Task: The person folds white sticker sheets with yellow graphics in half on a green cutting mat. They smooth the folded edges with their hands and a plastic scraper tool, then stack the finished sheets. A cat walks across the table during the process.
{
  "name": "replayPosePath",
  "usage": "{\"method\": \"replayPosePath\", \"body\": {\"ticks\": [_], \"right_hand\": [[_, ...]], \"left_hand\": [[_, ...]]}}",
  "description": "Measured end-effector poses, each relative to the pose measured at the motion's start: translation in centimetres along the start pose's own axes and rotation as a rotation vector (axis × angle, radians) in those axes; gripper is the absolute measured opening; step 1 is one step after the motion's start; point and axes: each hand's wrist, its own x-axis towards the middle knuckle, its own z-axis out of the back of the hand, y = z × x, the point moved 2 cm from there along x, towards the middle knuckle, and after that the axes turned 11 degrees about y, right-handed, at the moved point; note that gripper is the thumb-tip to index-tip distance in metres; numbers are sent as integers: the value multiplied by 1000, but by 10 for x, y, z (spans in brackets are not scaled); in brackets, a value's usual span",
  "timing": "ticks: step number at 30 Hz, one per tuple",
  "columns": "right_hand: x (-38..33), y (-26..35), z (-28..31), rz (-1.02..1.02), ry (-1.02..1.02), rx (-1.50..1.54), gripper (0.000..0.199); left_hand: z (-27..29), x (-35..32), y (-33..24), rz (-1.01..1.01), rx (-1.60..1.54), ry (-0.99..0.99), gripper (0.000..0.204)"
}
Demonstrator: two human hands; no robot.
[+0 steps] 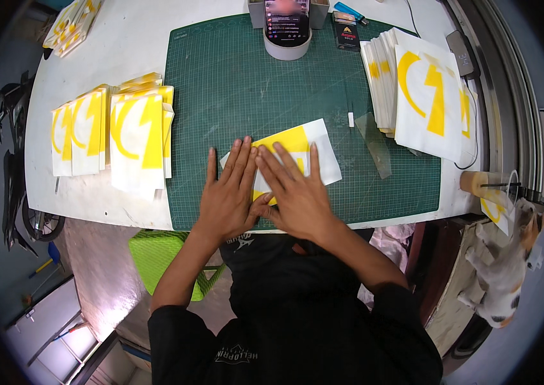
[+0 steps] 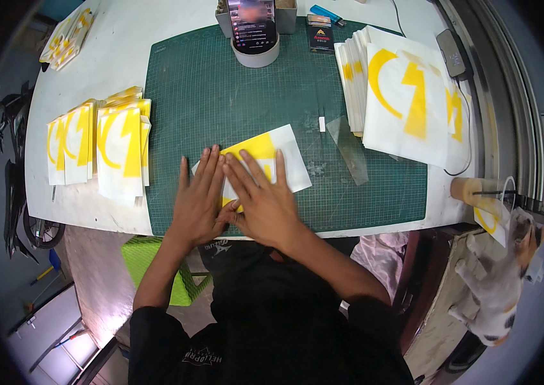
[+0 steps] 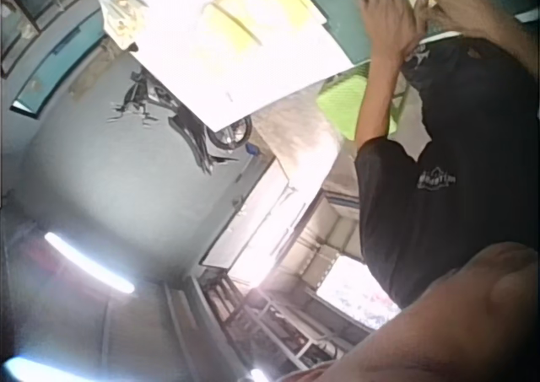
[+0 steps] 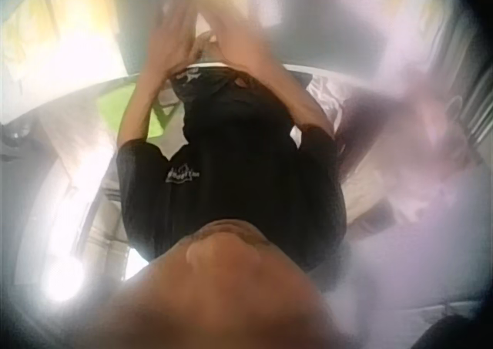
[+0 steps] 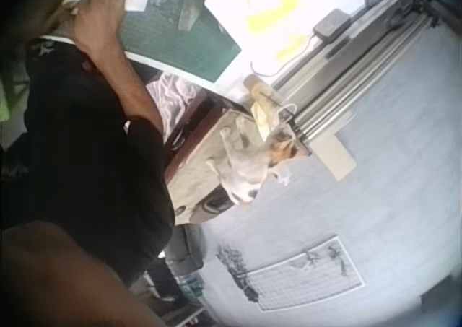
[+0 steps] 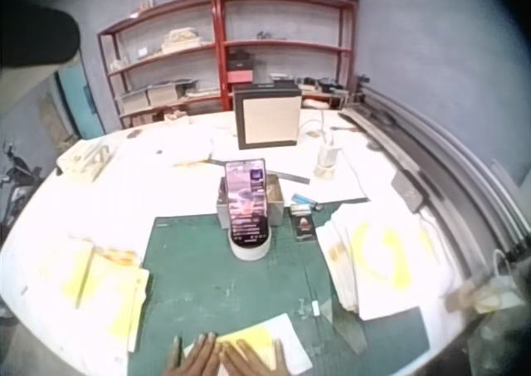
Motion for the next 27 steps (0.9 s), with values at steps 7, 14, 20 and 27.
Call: {"method": "replayPosePath", "body": {"ticks": [7,14,20,27], "right_hand": [[-13,-62,15,-105,-68,-91,91],[-13,-73,21,-154,-57,-123,89],[-34,-58,28,-110,-26,-97,86],[-79,-44,2,-173,57,-96,89]], "left_hand": [[-3,-4,-3,29,-54,8,82],[9,24,-35,50,33,-38,80],[-8,52,-43,-53,-96,-115,75],[-10,52,-45,-33,-107,-114,75]]}}
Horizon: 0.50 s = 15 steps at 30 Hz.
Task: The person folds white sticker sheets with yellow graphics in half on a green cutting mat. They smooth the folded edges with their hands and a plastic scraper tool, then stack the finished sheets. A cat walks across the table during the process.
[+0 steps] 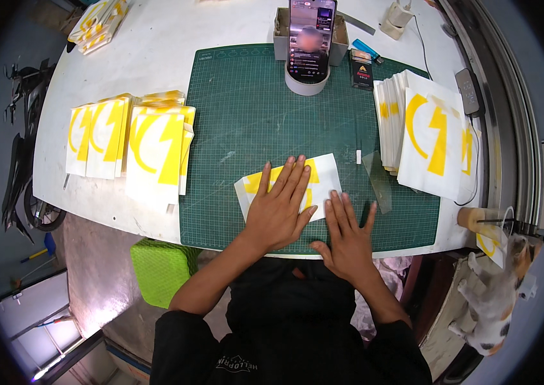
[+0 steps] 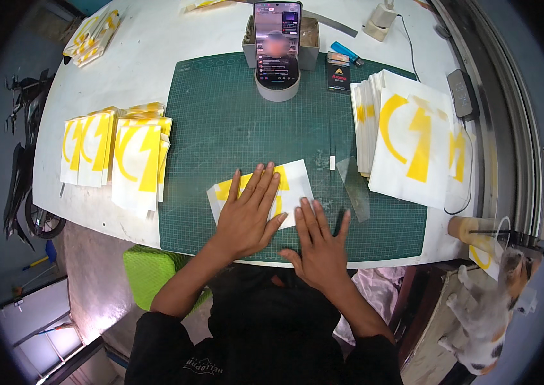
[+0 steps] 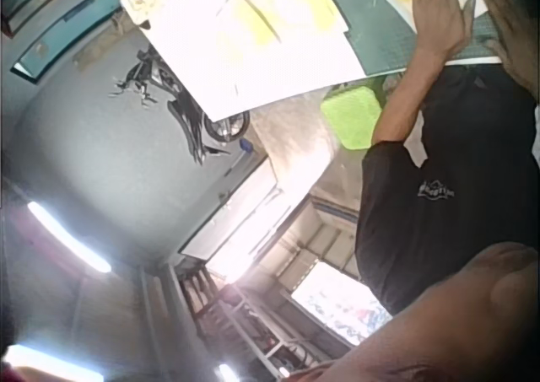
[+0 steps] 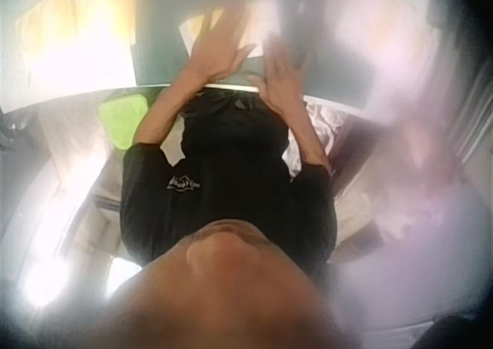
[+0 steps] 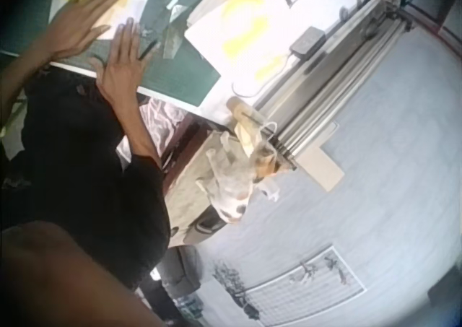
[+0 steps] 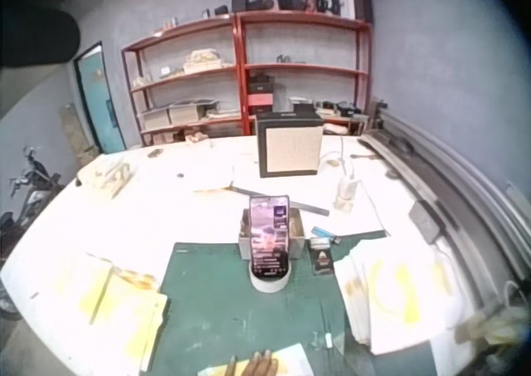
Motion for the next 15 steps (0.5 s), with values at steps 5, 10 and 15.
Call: {"method": "replayPosePath", "body": {"ticks": [5,10,15], "right_hand": [[-2,-3,-1,-11,-24,15,88],[-1,-4,1,7,-39,59,84],[-15,-3,-11,-20,-78,41,78]], "left_hand": [[1,6,-7,32,-10,14,72],[-5,21,-10,-100,3,72,64],[0,22,-13,-75,-13,45,64]]}}
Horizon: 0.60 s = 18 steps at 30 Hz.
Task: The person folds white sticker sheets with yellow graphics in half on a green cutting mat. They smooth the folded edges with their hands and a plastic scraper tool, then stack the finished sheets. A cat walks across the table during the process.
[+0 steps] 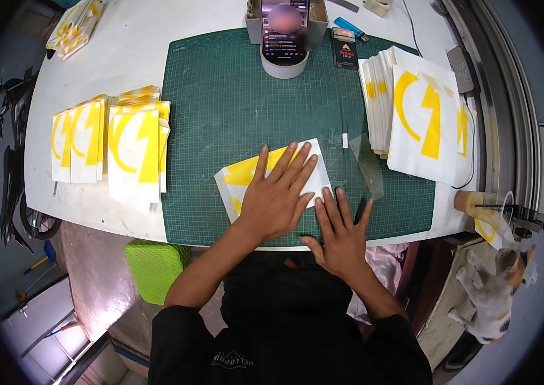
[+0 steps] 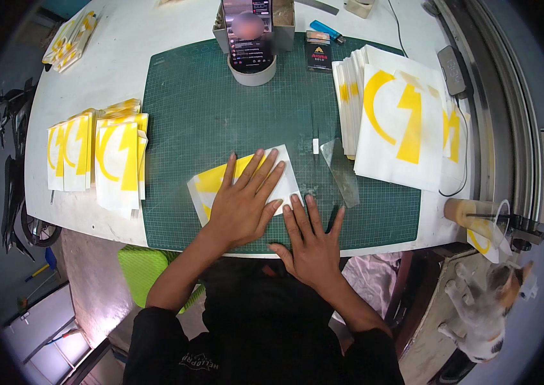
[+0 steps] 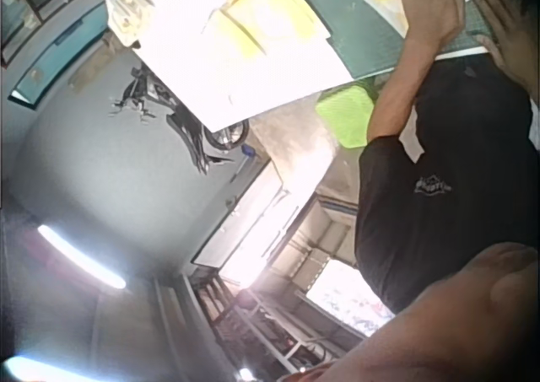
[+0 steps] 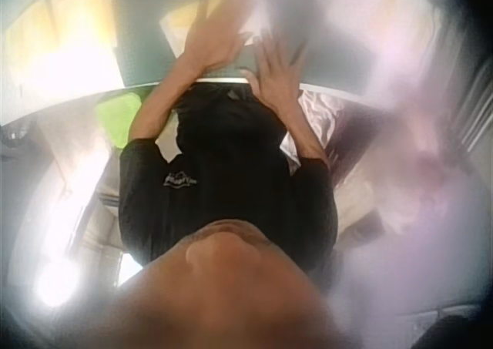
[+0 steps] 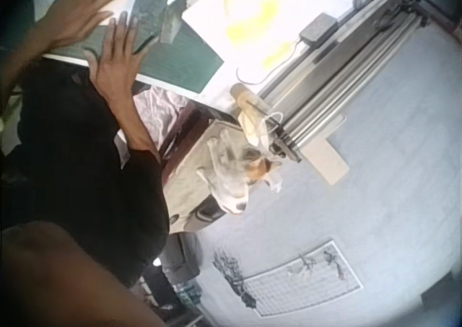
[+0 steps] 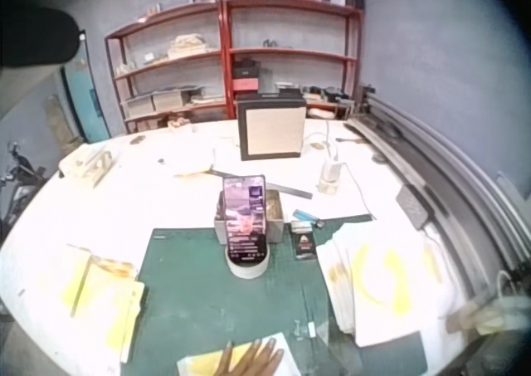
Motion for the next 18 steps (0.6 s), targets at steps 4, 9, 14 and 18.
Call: {"method": "replayPosePath", "body": {"ticks": [4,9,14,18], "right_hand": [[-3,2,-2,-29,-2,-14,77],[-6,6,-1,-72,-7,-18,77],[-5,8,-2,-80,-24,-20,75],[-5,7,-1,-78,-30,-18,76]], "left_hand": [[6,1,2,3,-27,5,67],[7,4,10,1,-58,12,75],[6,4,12,-8,-65,2,76],[2,7,3,25,-11,-20,72]]}}
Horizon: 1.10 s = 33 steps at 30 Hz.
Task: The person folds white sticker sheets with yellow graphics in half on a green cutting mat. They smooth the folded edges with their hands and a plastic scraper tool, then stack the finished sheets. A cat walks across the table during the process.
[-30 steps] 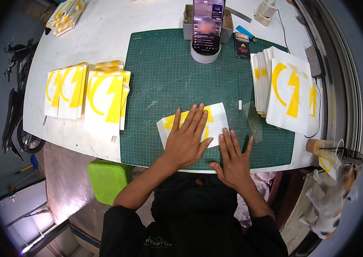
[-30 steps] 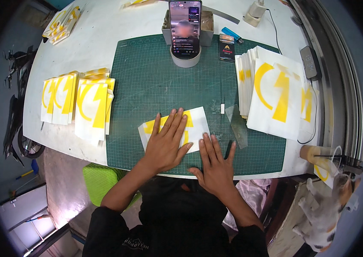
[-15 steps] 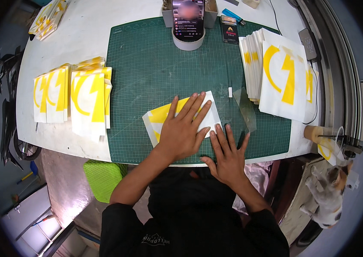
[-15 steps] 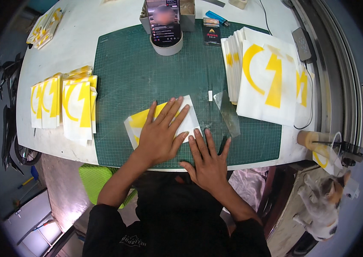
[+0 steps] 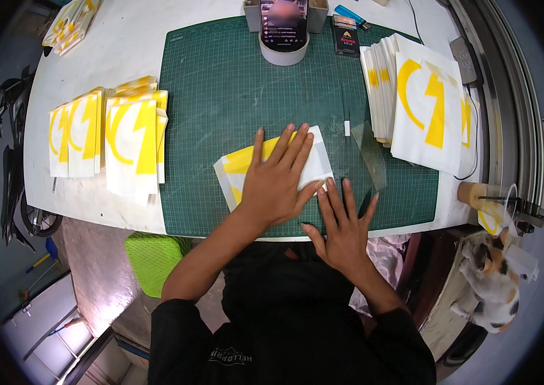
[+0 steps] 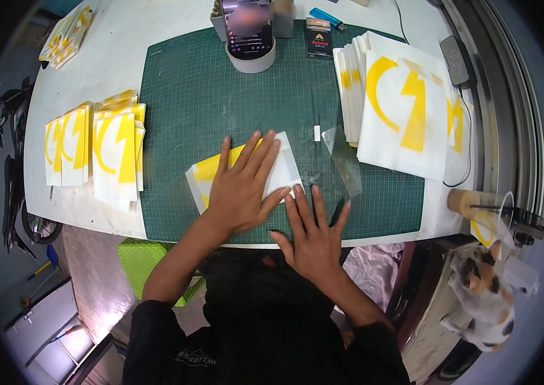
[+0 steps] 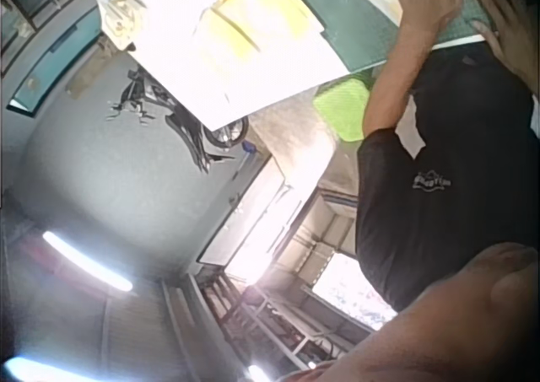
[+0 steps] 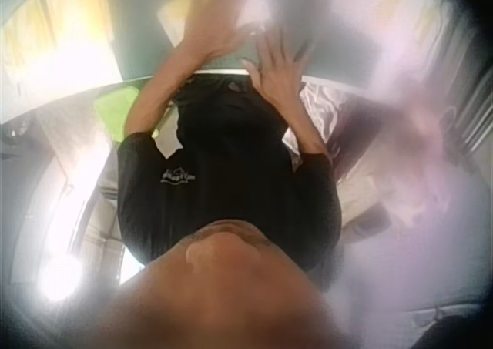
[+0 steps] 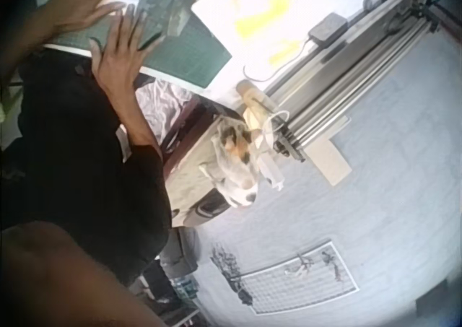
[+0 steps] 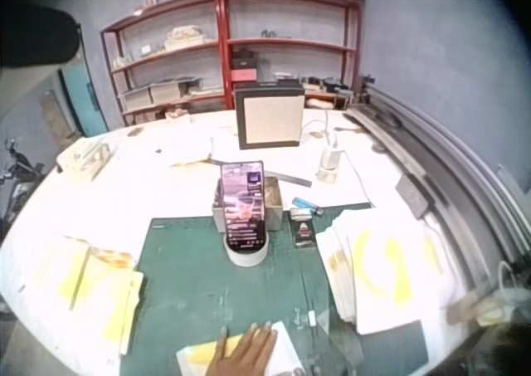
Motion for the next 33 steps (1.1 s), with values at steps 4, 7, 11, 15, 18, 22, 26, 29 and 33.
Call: {"method": "replayPosePath", "body": {"ticks": [4,7,11,15,18,22,26,29,33], "right_hand": [[2,-1,-2,5,-11,8,75],[0,-1,-5,-10,-6,-7,74],[0,0,-4,-5,-15,-5,75],[0,3,-1,-17,-14,-5,75],[1,4,0,-10,-13,3,74],[4,-12,10,-32,-190,136,63],[18,-61,21,-452,-453,271,47],[29,-70,24,-470,-527,59,37],[25,-74,28,-472,-491,235,26]], "left_hand": [[-8,8,-10,-34,19,-32,69],[-13,12,-7,-37,-51,-29,73],[-10,10,2,-52,-33,-53,77],[0,0,21,21,40,-48,80],[12,-33,38,122,115,25,80],[17,-89,55,186,79,83,76],[10,-105,45,259,78,41,73],[13,-104,43,248,48,33,84],[24,-102,43,214,3,45,91]]}}
